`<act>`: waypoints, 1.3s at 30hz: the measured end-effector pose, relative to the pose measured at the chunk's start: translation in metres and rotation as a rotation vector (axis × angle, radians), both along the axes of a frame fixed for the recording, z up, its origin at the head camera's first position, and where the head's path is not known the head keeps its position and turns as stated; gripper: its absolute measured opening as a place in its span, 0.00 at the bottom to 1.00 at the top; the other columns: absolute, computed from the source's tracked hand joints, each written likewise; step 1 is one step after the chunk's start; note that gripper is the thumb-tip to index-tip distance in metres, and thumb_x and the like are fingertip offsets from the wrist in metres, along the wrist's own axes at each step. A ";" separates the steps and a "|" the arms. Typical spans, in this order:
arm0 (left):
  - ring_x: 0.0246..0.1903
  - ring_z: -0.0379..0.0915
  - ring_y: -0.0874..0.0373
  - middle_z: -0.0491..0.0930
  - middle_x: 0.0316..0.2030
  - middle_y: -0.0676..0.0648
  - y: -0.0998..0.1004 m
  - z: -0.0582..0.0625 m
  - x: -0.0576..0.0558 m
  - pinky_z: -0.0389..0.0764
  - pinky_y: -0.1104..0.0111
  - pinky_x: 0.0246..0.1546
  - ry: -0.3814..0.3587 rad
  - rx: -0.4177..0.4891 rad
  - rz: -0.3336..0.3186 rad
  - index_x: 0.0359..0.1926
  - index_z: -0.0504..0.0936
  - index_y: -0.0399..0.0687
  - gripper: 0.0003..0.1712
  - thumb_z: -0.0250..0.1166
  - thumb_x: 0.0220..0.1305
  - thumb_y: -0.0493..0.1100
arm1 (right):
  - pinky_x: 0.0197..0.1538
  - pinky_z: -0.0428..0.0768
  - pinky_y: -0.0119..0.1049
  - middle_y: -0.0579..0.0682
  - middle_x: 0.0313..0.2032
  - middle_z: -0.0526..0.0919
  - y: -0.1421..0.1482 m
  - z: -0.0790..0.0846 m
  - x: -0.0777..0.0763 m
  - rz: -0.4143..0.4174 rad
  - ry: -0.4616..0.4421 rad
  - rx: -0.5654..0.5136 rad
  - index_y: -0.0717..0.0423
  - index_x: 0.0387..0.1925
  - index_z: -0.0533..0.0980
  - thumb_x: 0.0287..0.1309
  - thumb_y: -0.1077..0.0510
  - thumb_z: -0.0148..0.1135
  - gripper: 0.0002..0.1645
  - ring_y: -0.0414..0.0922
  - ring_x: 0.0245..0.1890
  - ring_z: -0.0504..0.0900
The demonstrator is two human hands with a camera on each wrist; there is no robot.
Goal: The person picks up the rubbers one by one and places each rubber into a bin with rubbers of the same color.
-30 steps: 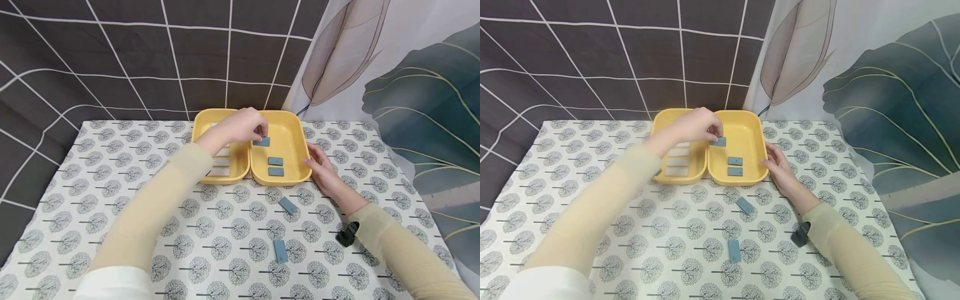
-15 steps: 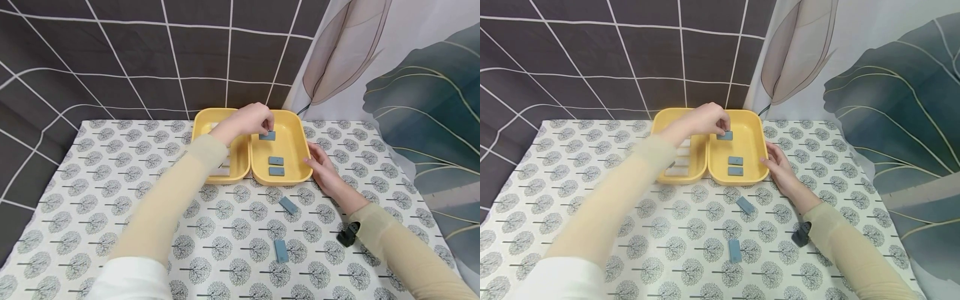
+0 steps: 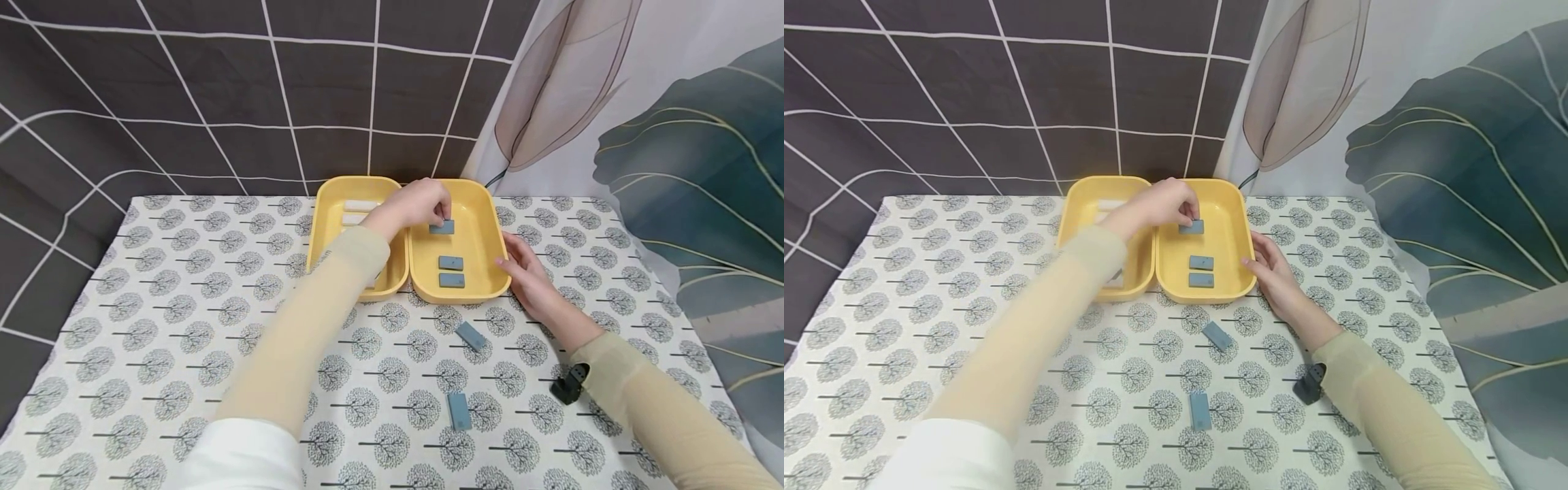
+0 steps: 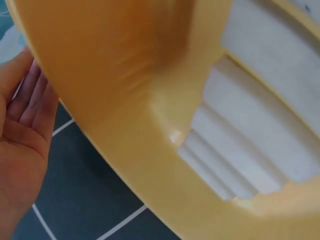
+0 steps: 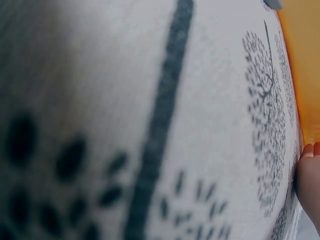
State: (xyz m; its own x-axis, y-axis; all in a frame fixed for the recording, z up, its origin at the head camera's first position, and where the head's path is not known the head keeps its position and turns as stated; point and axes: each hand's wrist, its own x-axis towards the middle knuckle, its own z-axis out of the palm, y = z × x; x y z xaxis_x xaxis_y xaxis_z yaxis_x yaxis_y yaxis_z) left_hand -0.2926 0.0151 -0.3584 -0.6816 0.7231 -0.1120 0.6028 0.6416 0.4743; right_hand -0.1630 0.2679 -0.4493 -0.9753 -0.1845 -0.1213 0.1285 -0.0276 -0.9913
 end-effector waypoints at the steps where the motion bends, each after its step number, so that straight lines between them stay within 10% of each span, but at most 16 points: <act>1: 0.46 0.82 0.57 0.90 0.45 0.46 0.001 -0.002 0.000 0.83 0.67 0.56 0.000 0.003 -0.001 0.44 0.91 0.43 0.05 0.71 0.68 0.35 | 0.67 0.77 0.20 0.56 0.79 0.59 0.000 0.000 0.000 0.001 -0.002 0.001 0.58 0.83 0.51 0.76 0.66 0.51 0.40 0.35 0.68 0.69; 30: 0.44 0.79 0.58 0.90 0.43 0.48 0.016 -0.033 0.002 0.82 0.68 0.54 -0.028 -0.029 -0.014 0.44 0.92 0.45 0.06 0.72 0.67 0.36 | 0.67 0.77 0.20 0.64 0.83 0.48 -0.001 0.000 -0.001 -0.002 -0.012 0.005 0.58 0.83 0.50 0.75 0.67 0.51 0.41 0.36 0.69 0.68; 39: 0.47 0.82 0.58 0.91 0.45 0.48 0.019 -0.034 0.002 0.82 0.68 0.57 -0.055 -0.007 -0.053 0.46 0.92 0.45 0.08 0.73 0.67 0.37 | 0.67 0.78 0.21 0.54 0.77 0.62 -0.001 -0.001 -0.001 -0.003 0.004 -0.014 0.59 0.83 0.51 0.75 0.68 0.50 0.41 0.35 0.67 0.71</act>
State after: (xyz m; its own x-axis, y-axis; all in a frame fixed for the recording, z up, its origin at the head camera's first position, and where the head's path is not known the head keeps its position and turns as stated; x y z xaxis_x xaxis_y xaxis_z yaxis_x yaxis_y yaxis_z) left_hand -0.2907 0.0338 -0.3924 -0.6347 0.7573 -0.1540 0.6092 0.6129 0.5032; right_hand -0.1640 0.2671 -0.4504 -0.9763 -0.1835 -0.1150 0.1247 -0.0421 -0.9913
